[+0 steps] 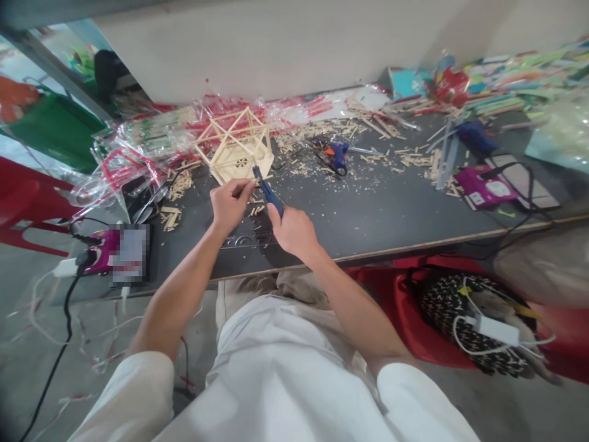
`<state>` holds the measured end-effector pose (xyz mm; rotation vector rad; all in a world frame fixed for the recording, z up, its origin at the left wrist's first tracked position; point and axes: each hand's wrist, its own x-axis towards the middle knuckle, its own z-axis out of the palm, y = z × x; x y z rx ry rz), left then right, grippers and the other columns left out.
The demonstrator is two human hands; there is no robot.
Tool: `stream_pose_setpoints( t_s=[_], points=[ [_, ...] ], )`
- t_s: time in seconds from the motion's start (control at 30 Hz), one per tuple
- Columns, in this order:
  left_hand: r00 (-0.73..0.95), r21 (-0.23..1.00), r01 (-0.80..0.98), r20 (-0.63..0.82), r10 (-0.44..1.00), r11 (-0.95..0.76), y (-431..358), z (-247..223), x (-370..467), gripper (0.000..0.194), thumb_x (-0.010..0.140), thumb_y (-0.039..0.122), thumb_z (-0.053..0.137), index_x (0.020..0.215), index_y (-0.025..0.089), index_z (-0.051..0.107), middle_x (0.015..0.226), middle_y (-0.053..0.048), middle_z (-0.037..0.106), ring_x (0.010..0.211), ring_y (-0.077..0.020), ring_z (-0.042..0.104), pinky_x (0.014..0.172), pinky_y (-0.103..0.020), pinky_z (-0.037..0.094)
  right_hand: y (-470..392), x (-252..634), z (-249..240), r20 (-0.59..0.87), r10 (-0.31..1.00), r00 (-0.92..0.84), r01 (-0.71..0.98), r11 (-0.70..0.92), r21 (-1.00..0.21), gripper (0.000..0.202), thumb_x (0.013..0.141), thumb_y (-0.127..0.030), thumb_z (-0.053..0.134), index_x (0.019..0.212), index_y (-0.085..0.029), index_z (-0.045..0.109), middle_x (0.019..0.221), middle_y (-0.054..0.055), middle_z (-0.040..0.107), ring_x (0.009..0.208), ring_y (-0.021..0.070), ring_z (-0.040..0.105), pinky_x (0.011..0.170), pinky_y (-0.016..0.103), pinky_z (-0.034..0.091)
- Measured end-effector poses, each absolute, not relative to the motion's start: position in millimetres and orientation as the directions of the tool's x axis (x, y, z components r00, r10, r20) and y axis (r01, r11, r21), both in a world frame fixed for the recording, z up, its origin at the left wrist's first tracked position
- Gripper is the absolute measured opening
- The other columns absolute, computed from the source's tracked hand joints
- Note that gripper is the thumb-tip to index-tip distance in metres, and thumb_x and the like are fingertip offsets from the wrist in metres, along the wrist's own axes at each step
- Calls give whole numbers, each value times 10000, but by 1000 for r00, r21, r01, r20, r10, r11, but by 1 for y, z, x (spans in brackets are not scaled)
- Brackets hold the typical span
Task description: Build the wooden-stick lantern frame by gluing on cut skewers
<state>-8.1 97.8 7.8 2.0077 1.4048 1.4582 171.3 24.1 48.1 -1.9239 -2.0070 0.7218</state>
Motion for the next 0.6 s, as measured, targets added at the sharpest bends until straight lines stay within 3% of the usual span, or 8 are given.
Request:
stream_pose_setpoints(
  t_s=[0.4, 0.6],
  points=[
    [34, 739, 511, 494, 869, -439, 91, 12, -6, 248, 978, 412, 672, 872, 203, 755, 743, -10, 775, 598, -127, 720, 653, -244, 566, 24, 177, 41, -115, 988, -102, 843, 24, -537, 668, 1121, -579, 258, 950, -151, 741, 947, 203, 792, 946, 335, 762, 736, 331, 443],
    [-1, 732, 501, 533, 846, -461, 92, 17, -16, 213, 964, 381, 670, 892, 205, 765, 712, -1, 765, 606, -131, 713, 674, -246, 567, 22, 188, 49, -100, 995, 8, 920, -47, -388, 661, 1125, -563, 252, 1030, -121, 735, 974, 222, 785, 926, 354, 752, 683, 336, 381]
  ],
)
